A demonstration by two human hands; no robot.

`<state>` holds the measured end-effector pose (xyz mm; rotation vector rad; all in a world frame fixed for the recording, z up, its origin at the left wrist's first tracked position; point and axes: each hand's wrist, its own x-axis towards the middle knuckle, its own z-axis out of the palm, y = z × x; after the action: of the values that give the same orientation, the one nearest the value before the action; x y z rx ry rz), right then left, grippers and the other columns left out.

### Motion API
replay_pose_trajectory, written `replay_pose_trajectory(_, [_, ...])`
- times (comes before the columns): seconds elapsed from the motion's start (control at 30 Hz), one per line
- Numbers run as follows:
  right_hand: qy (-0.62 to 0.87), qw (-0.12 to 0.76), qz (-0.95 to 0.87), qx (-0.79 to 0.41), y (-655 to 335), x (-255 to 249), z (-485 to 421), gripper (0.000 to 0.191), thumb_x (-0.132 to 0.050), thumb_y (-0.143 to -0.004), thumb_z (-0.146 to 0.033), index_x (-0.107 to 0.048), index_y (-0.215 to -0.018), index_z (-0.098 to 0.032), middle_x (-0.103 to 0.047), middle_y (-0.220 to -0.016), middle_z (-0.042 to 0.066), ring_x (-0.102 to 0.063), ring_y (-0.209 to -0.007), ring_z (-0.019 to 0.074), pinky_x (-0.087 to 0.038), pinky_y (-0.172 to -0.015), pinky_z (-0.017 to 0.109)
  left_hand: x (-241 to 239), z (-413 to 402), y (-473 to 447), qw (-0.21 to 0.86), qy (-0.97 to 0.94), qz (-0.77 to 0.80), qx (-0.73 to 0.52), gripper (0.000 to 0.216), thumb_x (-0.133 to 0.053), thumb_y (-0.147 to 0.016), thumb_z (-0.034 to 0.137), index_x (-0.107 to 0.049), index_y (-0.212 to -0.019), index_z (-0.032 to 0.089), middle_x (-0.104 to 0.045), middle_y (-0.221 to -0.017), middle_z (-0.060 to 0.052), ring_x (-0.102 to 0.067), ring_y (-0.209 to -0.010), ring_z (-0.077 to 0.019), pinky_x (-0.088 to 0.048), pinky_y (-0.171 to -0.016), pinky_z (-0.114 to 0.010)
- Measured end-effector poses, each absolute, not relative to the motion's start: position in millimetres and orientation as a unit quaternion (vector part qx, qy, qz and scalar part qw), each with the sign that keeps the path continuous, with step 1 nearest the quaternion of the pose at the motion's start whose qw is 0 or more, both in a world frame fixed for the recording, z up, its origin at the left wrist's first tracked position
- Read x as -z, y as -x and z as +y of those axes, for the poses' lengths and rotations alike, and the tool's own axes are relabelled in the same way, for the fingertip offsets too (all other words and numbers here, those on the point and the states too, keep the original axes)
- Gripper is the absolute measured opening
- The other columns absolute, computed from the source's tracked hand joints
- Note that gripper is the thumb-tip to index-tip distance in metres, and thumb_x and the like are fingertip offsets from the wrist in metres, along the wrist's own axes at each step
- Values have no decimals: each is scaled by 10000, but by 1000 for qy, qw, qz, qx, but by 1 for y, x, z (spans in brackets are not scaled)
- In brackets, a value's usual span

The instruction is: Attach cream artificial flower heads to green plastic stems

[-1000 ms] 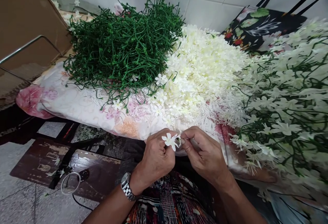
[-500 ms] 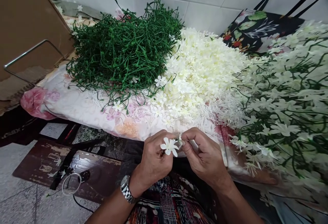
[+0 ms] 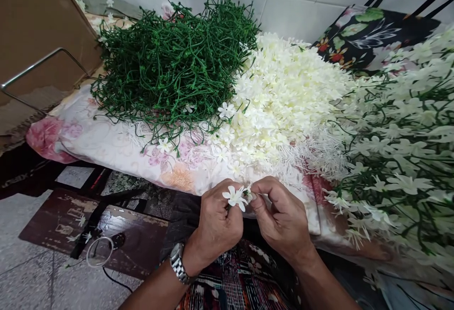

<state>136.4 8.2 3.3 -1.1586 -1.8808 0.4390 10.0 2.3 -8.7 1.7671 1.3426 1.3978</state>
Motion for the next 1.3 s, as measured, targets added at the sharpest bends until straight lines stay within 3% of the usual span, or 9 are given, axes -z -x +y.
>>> replay_pose_trajectory(0.17, [449, 423, -767, -176, -139, -5, 10, 117, -461, -838, -70, -491, -800, -176, -516, -671, -11, -508, -593, 85, -430, -530, 187, 5, 3, -9, 306, -628, 497, -514, 176, -447, -716, 58, -552, -615, 156, -513, -554, 7, -488, -519, -116, -403, -510, -214])
replay_pose_trajectory(0.3, [428, 382, -794, -200, -151, -18, 10, 68, -500, -848, -109, -526, -854, -172, -556, -733, 6, -549, -661, 101, -459, -588, 210, 0, 4, -5, 463, -536, 495, -504, 143, -498, -748, 146, -590, -639, 147, -510, -541, 19, -458, -501, -100, -394, -487, -199])
replay_pose_trajectory(0.43, [420, 403, -802, -131, -163, -31, 8, 149, -540, -818, -95, -538, -952, -160, -587, -844, 44, -567, -799, 135, -482, -698, 250, 2, 5, 3, 564, -431, 473, -522, 109, -577, -725, 208, -607, -644, 141, -491, -550, 30, -419, -517, -85, -370, -494, -189])
replay_pose_trajectory(0.53, [397, 408, -817, -96, -163, -37, 6, 214, -550, -800, -81, -533, -1003, -147, -574, -882, 64, -555, -817, 147, -486, -698, 268, 4, 4, 7, 601, -398, 460, -519, 148, -611, -727, 253, -593, -631, 142, -442, -541, 40, -375, -515, -78, -339, -485, -190])
replay_pose_trajectory(0.67, [365, 386, -842, -99, -156, -40, 7, 206, -528, -809, -74, -541, -1004, -138, -567, -841, 69, -544, -790, 158, -491, -662, 286, 2, 4, 6, 600, -426, 452, -504, 163, -583, -751, 250, -594, -633, 137, -455, -551, 31, -381, -527, -86, -335, -507, -210])
replay_pose_trajectory(0.93, [344, 353, -867, -70, -151, -36, 13, 130, -479, -823, -26, -549, -821, -136, -577, -711, 53, -517, -678, 149, -460, -603, 289, -2, 2, 0, 561, -453, 488, -492, 199, -585, -722, 266, -529, -574, 146, -402, -544, 33, -387, -538, -97, -364, -518, -224])
replay_pose_trajectory(1.3, [348, 366, -860, -71, -152, -18, 17, 153, -448, -842, -18, -514, -867, -154, -547, -714, 35, -512, -683, 136, -470, -604, 264, -11, 5, -6, 552, -482, 501, -461, 188, -522, -742, 278, -514, -601, 154, -392, -481, 44, -355, -466, -83, -357, -463, -206])
